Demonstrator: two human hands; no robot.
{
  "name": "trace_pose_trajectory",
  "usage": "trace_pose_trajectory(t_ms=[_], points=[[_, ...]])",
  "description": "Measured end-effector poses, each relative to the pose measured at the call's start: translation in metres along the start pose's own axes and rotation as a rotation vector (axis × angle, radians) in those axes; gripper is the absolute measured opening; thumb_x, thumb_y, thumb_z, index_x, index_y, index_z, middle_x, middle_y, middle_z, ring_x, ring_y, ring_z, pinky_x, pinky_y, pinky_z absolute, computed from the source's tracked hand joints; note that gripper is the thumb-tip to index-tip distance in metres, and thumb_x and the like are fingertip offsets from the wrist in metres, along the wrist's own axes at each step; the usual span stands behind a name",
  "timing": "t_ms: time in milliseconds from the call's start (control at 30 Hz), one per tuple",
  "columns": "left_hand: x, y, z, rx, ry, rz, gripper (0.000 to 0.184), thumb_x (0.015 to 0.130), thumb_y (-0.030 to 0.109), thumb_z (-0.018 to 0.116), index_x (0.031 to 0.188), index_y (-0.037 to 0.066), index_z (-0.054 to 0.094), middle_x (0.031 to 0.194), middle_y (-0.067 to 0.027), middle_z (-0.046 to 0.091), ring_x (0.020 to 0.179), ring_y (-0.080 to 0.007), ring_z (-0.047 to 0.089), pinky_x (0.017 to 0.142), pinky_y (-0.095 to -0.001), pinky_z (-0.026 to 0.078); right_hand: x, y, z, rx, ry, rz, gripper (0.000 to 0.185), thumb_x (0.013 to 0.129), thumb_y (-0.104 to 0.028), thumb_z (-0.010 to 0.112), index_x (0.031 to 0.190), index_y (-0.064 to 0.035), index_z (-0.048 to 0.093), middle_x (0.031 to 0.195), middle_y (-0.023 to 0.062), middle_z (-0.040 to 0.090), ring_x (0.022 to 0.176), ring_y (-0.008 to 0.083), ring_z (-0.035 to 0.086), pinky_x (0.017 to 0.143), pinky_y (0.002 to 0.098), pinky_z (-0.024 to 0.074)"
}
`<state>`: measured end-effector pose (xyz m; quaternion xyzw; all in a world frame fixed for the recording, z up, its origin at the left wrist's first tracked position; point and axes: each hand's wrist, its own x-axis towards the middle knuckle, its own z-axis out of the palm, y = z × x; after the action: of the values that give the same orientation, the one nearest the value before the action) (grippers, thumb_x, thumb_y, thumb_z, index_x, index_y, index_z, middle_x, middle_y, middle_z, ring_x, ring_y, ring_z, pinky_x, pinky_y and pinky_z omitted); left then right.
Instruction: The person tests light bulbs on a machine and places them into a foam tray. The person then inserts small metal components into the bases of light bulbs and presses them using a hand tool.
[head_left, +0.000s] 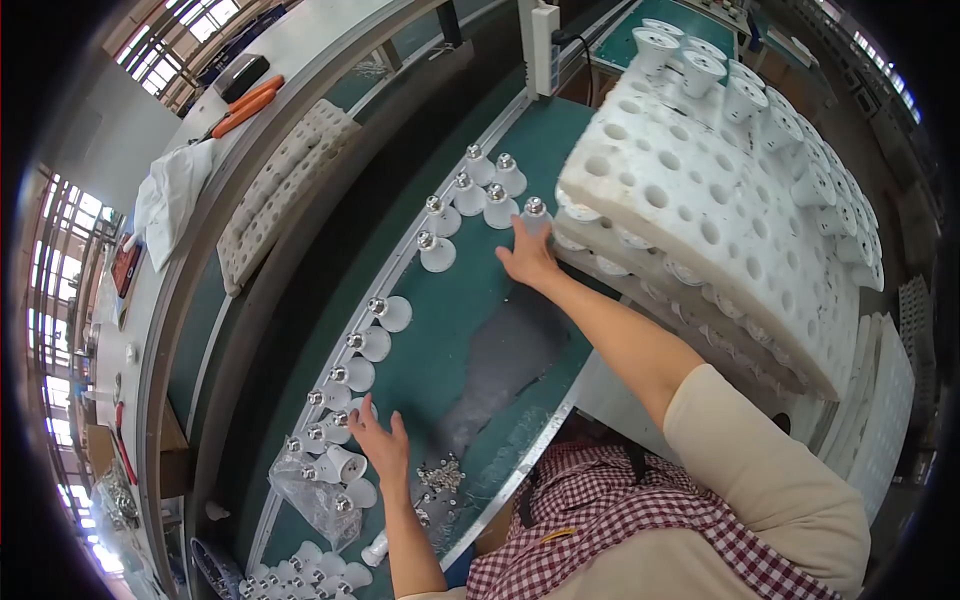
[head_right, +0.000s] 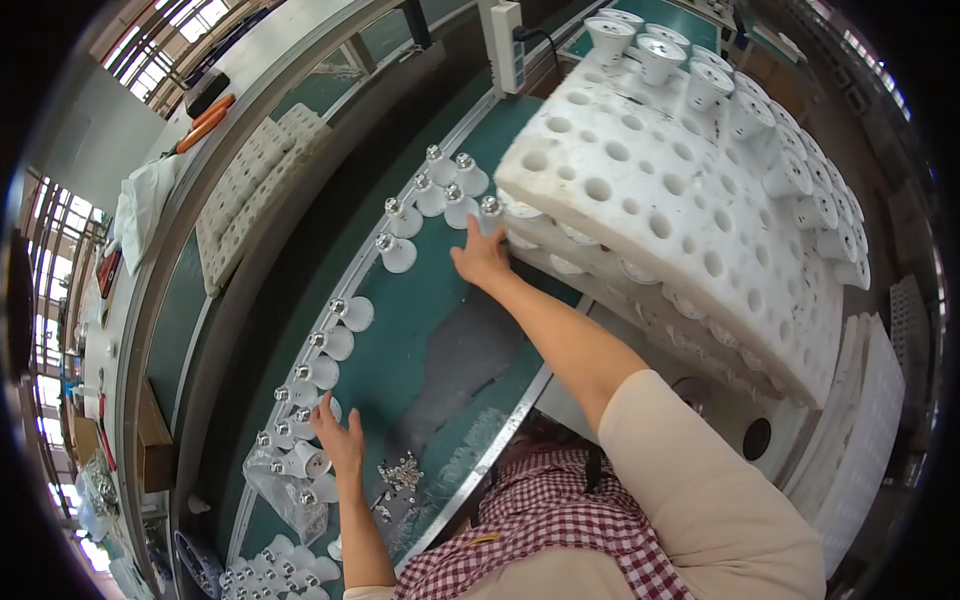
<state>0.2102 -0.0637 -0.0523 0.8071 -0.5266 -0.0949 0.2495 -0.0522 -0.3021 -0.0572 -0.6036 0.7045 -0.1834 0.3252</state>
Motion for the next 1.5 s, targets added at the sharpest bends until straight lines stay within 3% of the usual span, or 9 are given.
trace_pose_trajectory(t_ms=[167, 467, 700, 833, 1100, 1167, 1300, 1367, 1500], points=[[0.033, 0.001, 0.023, 0.109, 0.008, 0.098, 0.06, 0.075, 0.012, 0.064, 0.13, 0.012, 0.041, 0.124, -0.035, 0.031, 0.115, -0.0474, 0.035, 0.096, -0.047, 0.031, 0.028, -0.002, 0.004, -0.09, 0.076, 0.191, 0.058, 0.081, -0.037, 0.057, 0.133, -0.0294, 0.033, 0.137, 0.0312, 0.012, 0.123, 0.0461, 0.03, 0.095, 0.0499, 0.0359], [0.057, 0.017, 0.016, 0.143, -0.103, -0.157, 0.067, 0.075, 0.016, 0.066, 0.134, 0.021, 0.035, 0.116, -0.0344, 0.035, 0.094, -0.0427, 0.052, 0.084, -0.0447, 0.042, 0.008, 0.001, 0.001, -0.017, 0.252, -0.009, 0.049, 0.078, -0.044, 0.058, 0.121, -0.0231, 0.049, 0.115, 0.0226, 0.041, 0.096, 0.0415, 0.053, 0.084, 0.0472, 0.0433], [0.057, -0.002, 0.016, 0.163, -0.069, -0.192, 0.073, 0.073, 0.018, 0.067, 0.136, 0.022, 0.03, 0.127, -0.0407, 0.025, 0.109, -0.0513, 0.043, 0.092, -0.0474, 0.038, -0.101, 0.029, -0.013, 0.393, -0.027, -0.2, 0.039, 0.08, -0.046, 0.059, 0.104, -0.0153, 0.056, 0.099, 0.0148, 0.063, 0.094, 0.0345, 0.059, 0.08, 0.0384, 0.0448], [0.07, -0.035, 0.038, 0.222, -0.065, -0.072, 0.071, 0.073, 0.021, 0.068, 0.134, 0.018, 0.034, 0.124, -0.0372, 0.032, 0.113, -0.0485, 0.039, 0.095, -0.0478, 0.034, -0.17, 0.078, -0.058, 0.351, -0.285, -0.18, 0.043, 0.076, -0.033, 0.065, 0.11, -0.0092, 0.053, 0.1, 0.018, 0.061, 0.092, 0.0339, 0.059, 0.081, 0.0377, 0.045], [0.066, -0.007, 0.015, -0.073, 0.205, 0.122, 0.038, 0.08, 0.025, 0.066, 0.103, -0.002, 0.05, 0.092, -0.0168, 0.055, 0.082, -0.0285, 0.055, 0.075, -0.0376, 0.044, -0.309, 0.238, -0.153, -0.065, 0.089, 0.195, 0.067, 0.062, -0.017, 0.067, 0.123, -0.0055, 0.04, 0.111, 0.0252, 0.046, 0.106, 0.0396, 0.047, 0.087, 0.0397, 0.0412], [0.047, 0.076, 0.005, -0.239, -0.029, -0.076, 0.036, 0.083, 0.019, 0.062, 0.109, -0.003, 0.05, 0.097, -0.0159, 0.055, 0.084, -0.0257, 0.053, 0.078, -0.0369, 0.043, -0.321, 0.264, -0.163, -0.081, 0.148, 0.285, 0.067, 0.061, -0.015, 0.067, 0.122, -0.0052, 0.041, 0.111, 0.0247, 0.044, 0.106, 0.0402, 0.046, 0.088, 0.0402, 0.0408], [0.03, 0.156, 0.036, -0.325, -0.101, 0.524, 0.061, 0.077, 0.014, 0.067, 0.129, 0.003, 0.038, 0.115, -0.0151, 0.051, 0.097, -0.0216, 0.053, 0.087, -0.0313, 0.042, -0.319, 0.298, -0.161, -0.134, 0.169, 0.317, 0.066, 0.062, -0.015, 0.067, 0.123, -0.0052, 0.044, 0.116, 0.0245, 0.044, 0.108, 0.0399, 0.046, 0.09, 0.0428, 0.0413], [0.011, 0.19, 0.05, -0.462, -0.375, 0.273, 0.071, 0.069, 0.016, 0.074, 0.127, 0.005, 0.037, 0.114, -0.0167, 0.051, 0.098, -0.0198, 0.053, 0.085, -0.0322, 0.044, -0.313, 0.302, -0.155, -0.303, 0.158, 0.235, 0.065, 0.063, -0.015, 0.069, 0.123, -0.0053, 0.045, 0.119, 0.0251, 0.044, 0.108, 0.0395, 0.047, 0.09, 0.0428, 0.0423], [-0.032, 0.229, 0.08, -0.408, -0.49, 0.466, 0.053, 0.064, 0.011, 0.073, 0.113, 0.007, 0.051, 0.108, -0.0131, 0.048, 0.097, -0.0232, 0.052, 0.075, -0.0336, 0.048, -0.299, 0.314, -0.147, -0.362, 0.11, 0.141, 0.065, 0.063, -0.016, 0.072, 0.122, -0.0043, 0.047, 0.119, 0.0251, 0.045, 0.103, 0.0397, 0.051, 0.087, 0.0433, 0.0447]])
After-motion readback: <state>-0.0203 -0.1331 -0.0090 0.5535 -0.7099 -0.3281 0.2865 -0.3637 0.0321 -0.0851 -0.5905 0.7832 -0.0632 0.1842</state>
